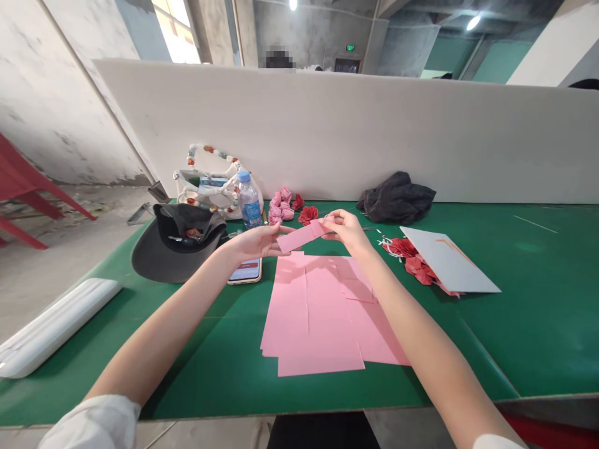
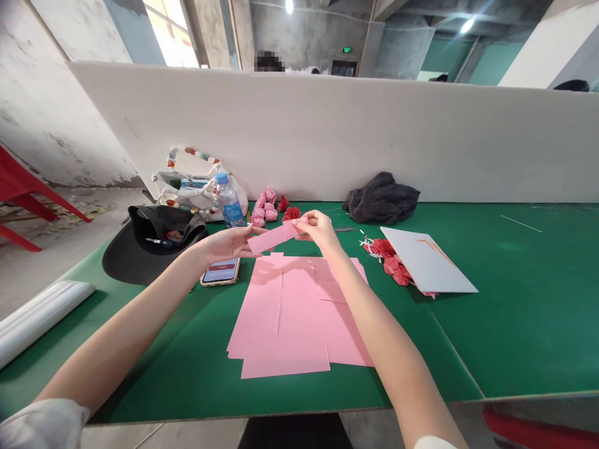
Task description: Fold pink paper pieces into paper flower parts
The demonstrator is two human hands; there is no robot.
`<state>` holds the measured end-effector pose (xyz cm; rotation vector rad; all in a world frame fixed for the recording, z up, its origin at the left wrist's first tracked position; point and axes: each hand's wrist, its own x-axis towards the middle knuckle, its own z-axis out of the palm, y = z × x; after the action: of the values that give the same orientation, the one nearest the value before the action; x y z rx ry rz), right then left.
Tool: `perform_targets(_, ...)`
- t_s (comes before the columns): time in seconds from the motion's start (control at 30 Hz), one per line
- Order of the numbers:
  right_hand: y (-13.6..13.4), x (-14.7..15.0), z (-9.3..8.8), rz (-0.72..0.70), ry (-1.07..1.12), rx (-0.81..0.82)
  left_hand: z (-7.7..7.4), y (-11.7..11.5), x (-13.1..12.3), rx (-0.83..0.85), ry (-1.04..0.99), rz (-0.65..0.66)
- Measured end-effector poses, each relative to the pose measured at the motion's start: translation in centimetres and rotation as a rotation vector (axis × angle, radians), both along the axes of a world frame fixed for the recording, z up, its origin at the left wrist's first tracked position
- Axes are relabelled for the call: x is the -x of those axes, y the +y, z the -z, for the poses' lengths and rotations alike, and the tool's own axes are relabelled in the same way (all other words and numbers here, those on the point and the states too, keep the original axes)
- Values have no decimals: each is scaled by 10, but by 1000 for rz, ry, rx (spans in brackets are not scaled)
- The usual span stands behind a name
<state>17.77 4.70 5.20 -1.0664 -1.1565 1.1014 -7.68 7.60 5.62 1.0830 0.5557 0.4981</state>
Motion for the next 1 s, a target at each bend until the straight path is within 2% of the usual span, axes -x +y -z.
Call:
perform_targets(0.07, -1, -2, -1, 19, 38, 17, 1, 3, 3, 1, -42, -1)
perform_targets(0.17, -3, 1, -2, 48, 88, 34, 10, 3, 1, -59, -105, -9)
perform_targets(0.3, -8, 9, -5, 52, 101, -5, 22, 0, -8, -89, -180, -103)
perform_targets(0.47, -13, 18, -7, 37, 52, -24, 13, -6, -12, -180, -108, -213)
perform_targets(0.57, -14, 21, -7, 34, 41, -39, 6, -11, -15, -263, -3, -227)
perform_targets(0.73, -17, 29, -5, 62, -29, -67, 8, -18, -22, -447, 121, -322)
perform_targets(0.87, -22, 37, -5, 50, -124, -117, 8, -23, -26, -403, 87, -286)
perform_targets(1.0, -28, 41, -7, 103, -163, -199, 5, -26, -28, -329, 9, -258)
